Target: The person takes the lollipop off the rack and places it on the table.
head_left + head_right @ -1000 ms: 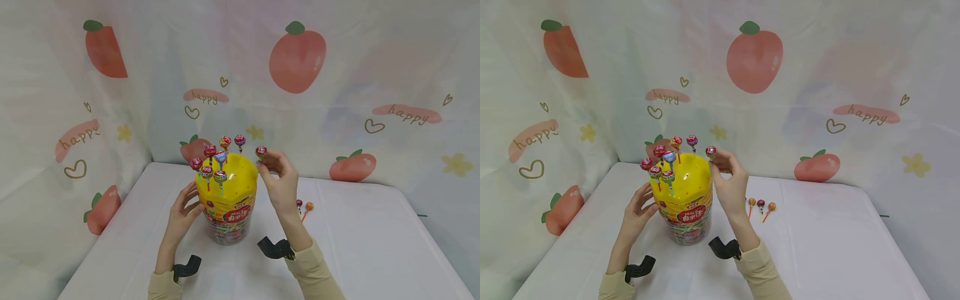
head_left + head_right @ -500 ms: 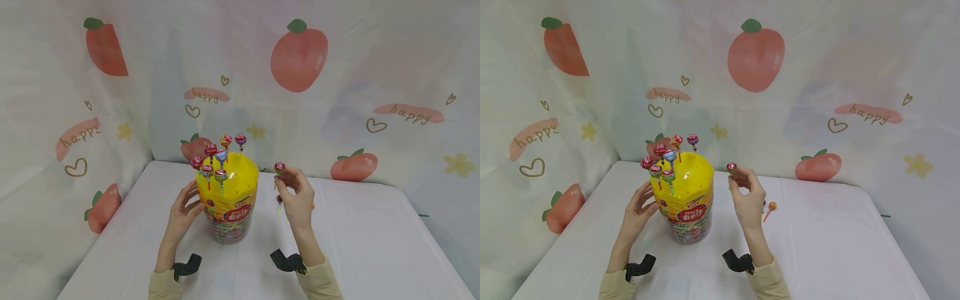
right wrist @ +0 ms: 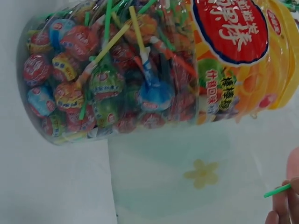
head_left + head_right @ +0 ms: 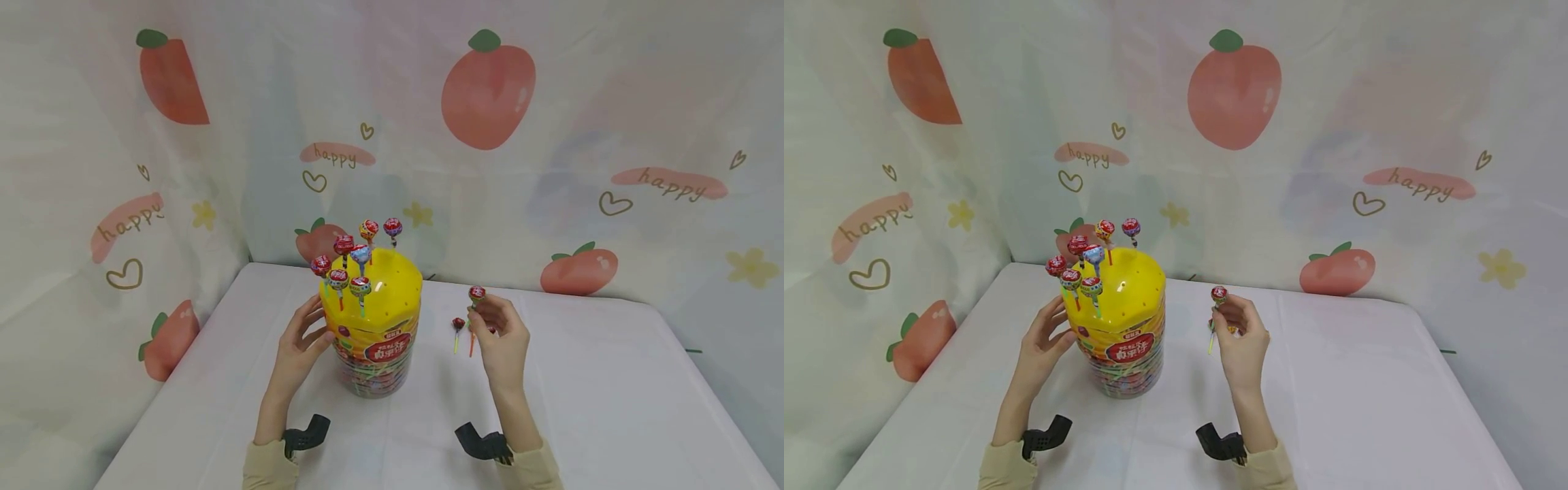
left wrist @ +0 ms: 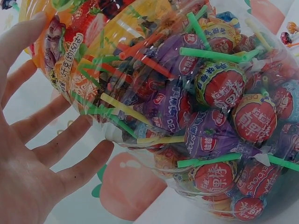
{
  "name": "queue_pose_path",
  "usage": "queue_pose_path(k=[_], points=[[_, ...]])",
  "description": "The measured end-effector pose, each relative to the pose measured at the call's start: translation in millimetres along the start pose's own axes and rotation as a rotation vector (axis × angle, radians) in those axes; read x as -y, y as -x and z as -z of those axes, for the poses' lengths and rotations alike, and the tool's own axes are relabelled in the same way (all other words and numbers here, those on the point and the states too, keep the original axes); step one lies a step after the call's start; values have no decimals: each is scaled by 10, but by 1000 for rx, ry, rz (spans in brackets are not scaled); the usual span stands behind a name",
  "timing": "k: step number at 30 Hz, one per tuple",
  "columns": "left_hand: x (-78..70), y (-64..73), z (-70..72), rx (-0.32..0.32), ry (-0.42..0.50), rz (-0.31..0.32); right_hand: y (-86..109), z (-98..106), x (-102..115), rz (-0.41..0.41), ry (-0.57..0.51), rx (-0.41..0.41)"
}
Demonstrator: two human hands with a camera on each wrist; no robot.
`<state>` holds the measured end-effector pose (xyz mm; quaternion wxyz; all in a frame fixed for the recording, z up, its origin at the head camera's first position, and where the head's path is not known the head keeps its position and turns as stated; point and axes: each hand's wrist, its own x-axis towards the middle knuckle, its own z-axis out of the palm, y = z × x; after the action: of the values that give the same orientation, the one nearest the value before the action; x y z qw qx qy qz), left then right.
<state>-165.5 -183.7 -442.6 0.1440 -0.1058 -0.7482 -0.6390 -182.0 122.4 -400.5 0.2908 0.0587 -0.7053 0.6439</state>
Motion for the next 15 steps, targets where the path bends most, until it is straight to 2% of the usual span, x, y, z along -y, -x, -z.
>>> queue_pose_path(k=[7, 15], points=[[-2, -4, -7, 4, 1, -23, -27, 96, -101, -3, 33, -38], [24, 5, -3, -3, -10, -8, -55, 264, -331, -139, 69, -97]])
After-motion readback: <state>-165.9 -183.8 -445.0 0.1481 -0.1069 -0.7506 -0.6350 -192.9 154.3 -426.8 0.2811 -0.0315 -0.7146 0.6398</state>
